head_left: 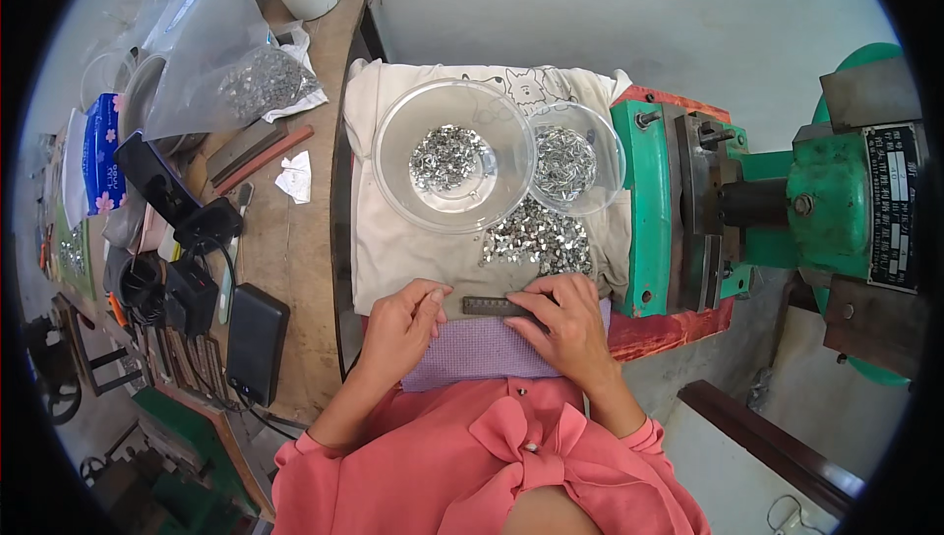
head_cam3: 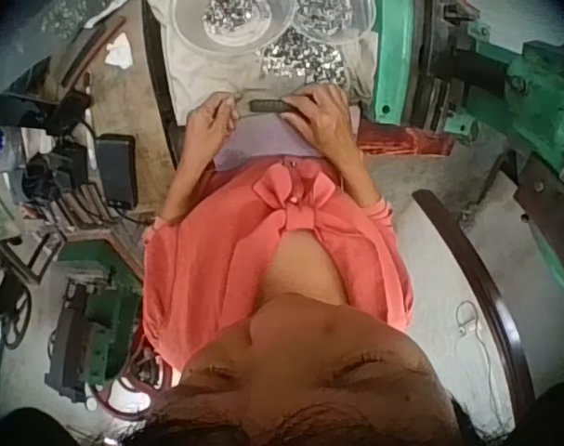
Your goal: The person assembles small metal components by hand, placing them into a long metal strip and occasionally using a green press machine to secure them. They repeatedly pick up components from a cloth and a plastic container, align them in the strip, and operate the press to complete the assembly.
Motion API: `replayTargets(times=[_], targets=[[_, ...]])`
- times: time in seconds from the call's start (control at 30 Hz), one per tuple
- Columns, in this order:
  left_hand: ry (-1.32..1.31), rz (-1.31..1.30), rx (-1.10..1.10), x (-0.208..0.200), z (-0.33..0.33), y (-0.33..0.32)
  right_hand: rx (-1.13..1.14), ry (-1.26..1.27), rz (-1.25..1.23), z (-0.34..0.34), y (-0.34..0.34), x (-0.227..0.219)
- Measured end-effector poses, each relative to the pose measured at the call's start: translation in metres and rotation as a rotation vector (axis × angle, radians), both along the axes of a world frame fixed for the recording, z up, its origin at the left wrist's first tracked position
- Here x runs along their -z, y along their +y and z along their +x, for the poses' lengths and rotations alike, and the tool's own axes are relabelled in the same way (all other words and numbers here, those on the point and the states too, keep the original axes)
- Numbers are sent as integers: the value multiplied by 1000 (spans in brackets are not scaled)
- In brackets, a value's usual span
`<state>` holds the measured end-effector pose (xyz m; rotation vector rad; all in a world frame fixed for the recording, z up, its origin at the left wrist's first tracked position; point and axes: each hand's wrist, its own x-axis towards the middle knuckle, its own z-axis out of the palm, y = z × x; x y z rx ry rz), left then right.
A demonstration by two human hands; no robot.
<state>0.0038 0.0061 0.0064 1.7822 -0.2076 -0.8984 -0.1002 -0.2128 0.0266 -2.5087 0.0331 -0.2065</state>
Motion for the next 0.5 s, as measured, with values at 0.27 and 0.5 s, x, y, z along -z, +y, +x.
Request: replayTargets(times=[0.27, 0.5], targets=[[-45, -41, -48, 7, -8, 2, -70, -68, 80, 20, 18, 9], [-178, -41, -27, 11, -11, 2, -127, -59, 103, 31, 18, 15]])
